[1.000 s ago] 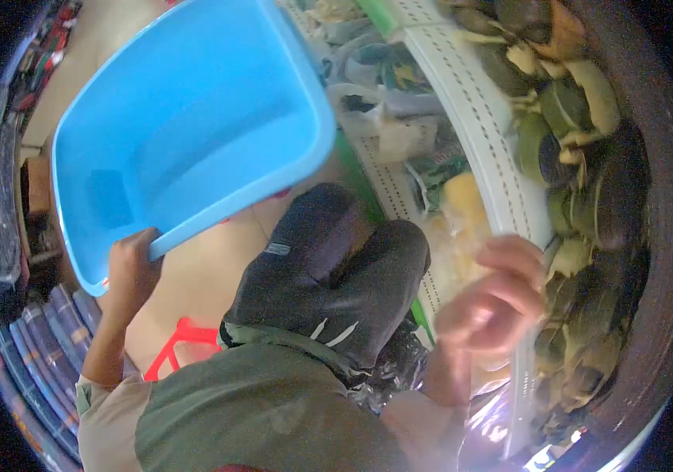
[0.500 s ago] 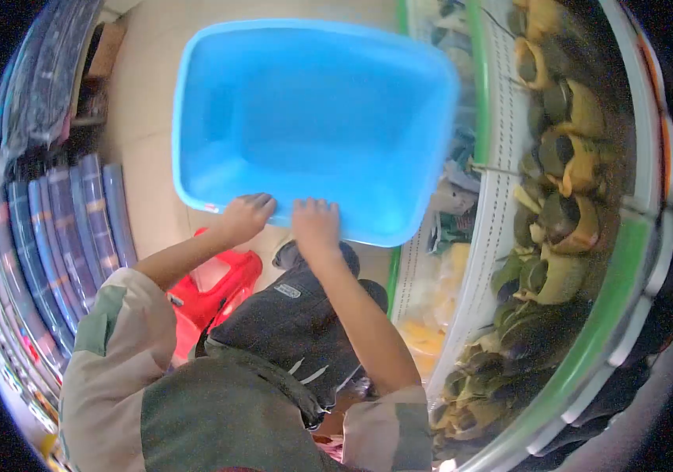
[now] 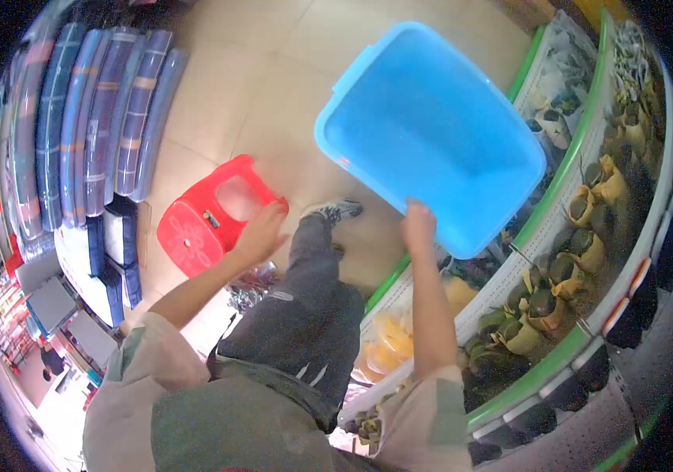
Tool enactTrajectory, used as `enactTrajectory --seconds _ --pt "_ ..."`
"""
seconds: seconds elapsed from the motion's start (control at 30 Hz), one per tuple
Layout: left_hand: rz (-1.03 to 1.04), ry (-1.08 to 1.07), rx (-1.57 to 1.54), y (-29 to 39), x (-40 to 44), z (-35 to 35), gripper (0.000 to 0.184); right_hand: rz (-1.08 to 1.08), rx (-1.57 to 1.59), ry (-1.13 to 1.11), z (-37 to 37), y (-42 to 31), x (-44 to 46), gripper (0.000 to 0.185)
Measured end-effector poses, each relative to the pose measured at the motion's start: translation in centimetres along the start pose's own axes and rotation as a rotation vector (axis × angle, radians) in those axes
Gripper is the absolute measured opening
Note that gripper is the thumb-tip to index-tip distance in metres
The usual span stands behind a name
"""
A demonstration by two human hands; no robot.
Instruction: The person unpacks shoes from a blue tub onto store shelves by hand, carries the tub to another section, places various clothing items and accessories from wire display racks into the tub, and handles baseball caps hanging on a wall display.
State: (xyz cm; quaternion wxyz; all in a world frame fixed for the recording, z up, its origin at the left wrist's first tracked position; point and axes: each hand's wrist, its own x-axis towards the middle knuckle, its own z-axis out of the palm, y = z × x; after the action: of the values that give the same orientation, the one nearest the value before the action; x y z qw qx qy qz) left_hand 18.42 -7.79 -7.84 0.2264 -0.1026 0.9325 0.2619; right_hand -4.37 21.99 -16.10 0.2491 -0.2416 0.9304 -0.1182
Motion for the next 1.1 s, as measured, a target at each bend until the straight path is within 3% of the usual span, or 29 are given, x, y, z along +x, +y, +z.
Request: enactTrajectory --seconds 0.07,0.13,0.27,0.33,0.43,0.53,0.67,0.8,0.9,1.1 --pt "-0.176 -0.293 0.360 -6.5 -4.4 2.3 0.060 -0.001 0.024 -0.052 -1.5 -0.6 0.1 0.042" --pt "-0.158 -0.346 0.530 -11.2 -5.6 3.3 0.057 0.016 0.002 -0.111 -1.2 1.0 1.1 0.042" --pt "-0.123 -0.350 0.541 -18.6 -6.3 5.7 0.052 0.069 -0.030 -0.172 -0.8 0.0 1.1 0.044" --pt "-0.095 -0.356 0.516 -19.2 -3.8 7.5 0.049 0.092 0.030 -0.146 -1.1 0.9 1.9 0.046" --pt "-0.263 -0.692 0.424 -20.6 -1.5 6.1 0.045 0.099 0.017 -0.148 -1.1 0.3 1.1 0.049" --pt "-0.348 -0.656 0.402 -23.3 -1.5 7.9 0.040 0.094 0.010 -0.164 -1.4 -0.8 0.9 0.053" --pt "-0.304 -0.608 0.399 -26.1 -0.8 10.7 0.042 0.136 0.026 -0.174 -1.9 -0.9 1.2 0.057" --pt "-0.317 -0.686 0.273 -25.3 -1.2 5.8 0.045 0.154 0.031 -0.236 -2.7 0.5 0.8 0.061" --pt "-0.305 -0.589 0.271 -27.5 -3.9 1.9 0.050 0.211 0.037 -0.266 -2.9 -1.1 1.8 0.060" --pt "-0.406 -0.537 0.244 -28.6 -4.5 -5.2 0.061 0.278 0.082 -0.209 -8.2 -4.9 4.3 0.039"
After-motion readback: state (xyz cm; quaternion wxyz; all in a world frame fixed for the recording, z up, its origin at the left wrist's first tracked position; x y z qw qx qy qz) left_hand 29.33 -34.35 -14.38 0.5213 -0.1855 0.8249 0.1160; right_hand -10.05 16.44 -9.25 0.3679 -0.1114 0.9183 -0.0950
